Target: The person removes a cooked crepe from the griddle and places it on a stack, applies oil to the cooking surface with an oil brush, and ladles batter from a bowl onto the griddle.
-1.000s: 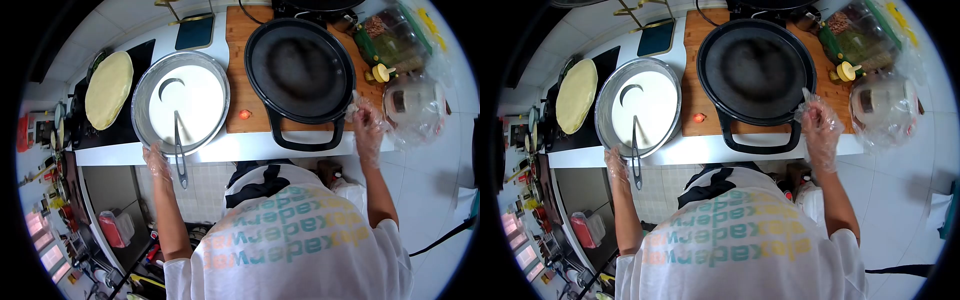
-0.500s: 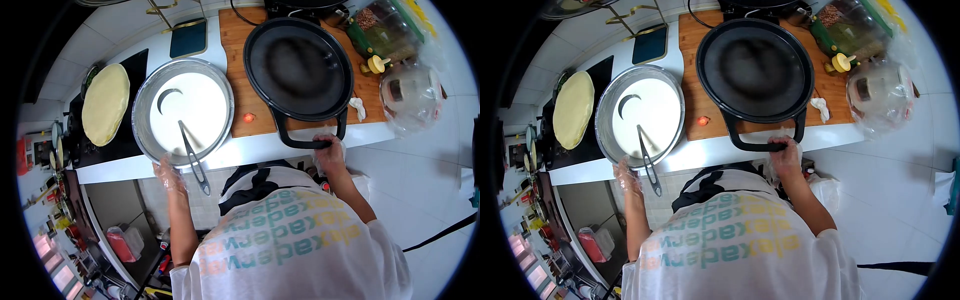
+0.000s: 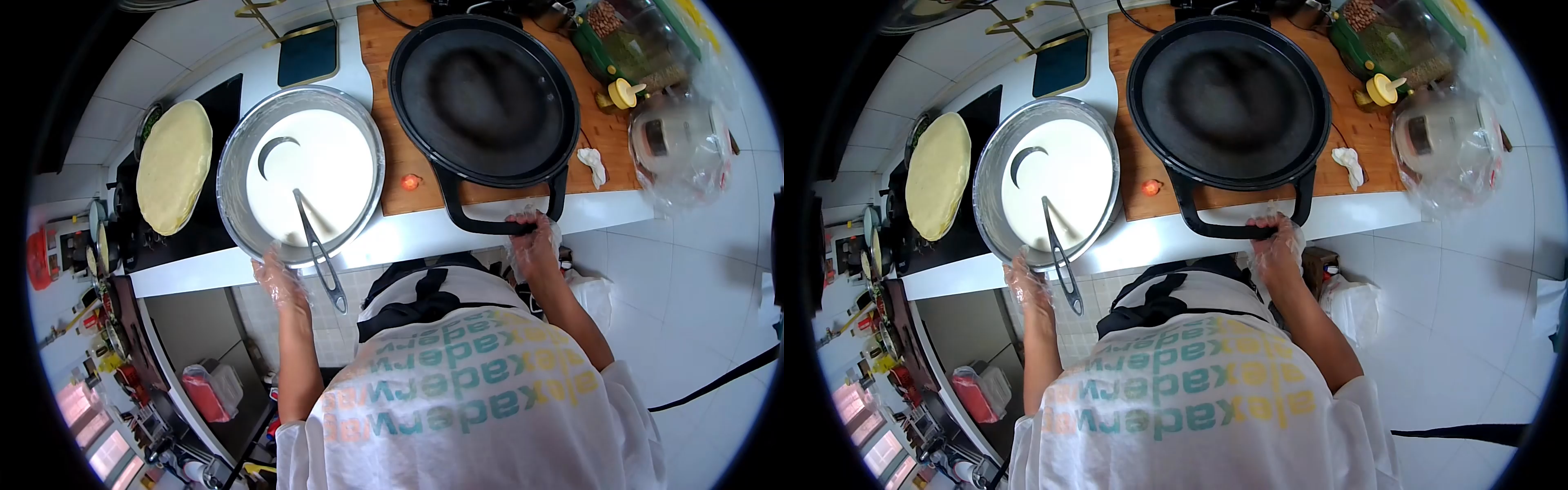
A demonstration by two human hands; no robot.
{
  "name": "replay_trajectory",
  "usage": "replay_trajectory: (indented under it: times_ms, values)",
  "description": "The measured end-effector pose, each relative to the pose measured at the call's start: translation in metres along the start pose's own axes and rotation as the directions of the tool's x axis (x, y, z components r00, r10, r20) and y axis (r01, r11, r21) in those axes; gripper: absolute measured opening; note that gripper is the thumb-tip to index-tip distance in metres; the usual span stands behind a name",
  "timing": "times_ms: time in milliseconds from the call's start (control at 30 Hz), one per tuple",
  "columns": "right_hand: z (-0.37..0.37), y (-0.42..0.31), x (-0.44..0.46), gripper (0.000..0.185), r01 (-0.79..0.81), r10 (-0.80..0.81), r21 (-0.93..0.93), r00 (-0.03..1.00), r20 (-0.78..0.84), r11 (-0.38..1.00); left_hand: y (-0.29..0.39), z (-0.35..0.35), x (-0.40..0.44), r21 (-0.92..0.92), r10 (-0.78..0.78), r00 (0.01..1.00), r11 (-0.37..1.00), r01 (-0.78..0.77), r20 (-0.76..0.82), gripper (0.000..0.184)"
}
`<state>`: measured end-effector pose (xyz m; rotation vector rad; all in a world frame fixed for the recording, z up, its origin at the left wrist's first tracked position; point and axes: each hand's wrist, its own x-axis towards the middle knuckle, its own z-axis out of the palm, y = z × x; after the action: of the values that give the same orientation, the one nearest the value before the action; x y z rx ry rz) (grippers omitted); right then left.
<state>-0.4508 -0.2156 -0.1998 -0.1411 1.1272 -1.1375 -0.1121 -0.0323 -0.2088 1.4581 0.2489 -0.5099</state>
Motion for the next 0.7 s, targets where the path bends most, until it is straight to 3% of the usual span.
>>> replay_trajectory:
  times_ms: [333,433,633,700]
  values:
    - [-0.015,-0.01,-0.004,0.01,-0.079,0.079,-0.063,0.997,0.005,0.995,0.006,0.011,-0.011,0.036,0.041,0.999,0.999,-0.04,-0.019,0.038]
    - [-0.02,-0.009,0.002,0.009,-0.088,0.092,-0.047,0.991,0.093,0.995,0.004,0.011,-0.01,0.012,0.043,0.998,0.999,-0.042,-0.052,0.039]
    - [-0.015,-0.01,0.01,0.014,-0.229,0.227,0.001,0.965,0.13,0.973,0.011,0.013,-0.017,0.056,0.038,0.999,0.998,-0.038,0.001,0.04]
    - [-0.013,-0.025,-0.001,0.021,-0.284,0.289,-0.107,0.957,0.036,0.953,0.011,0.014,-0.018,0.035,0.013,0.999,0.999,-0.012,-0.041,0.039]
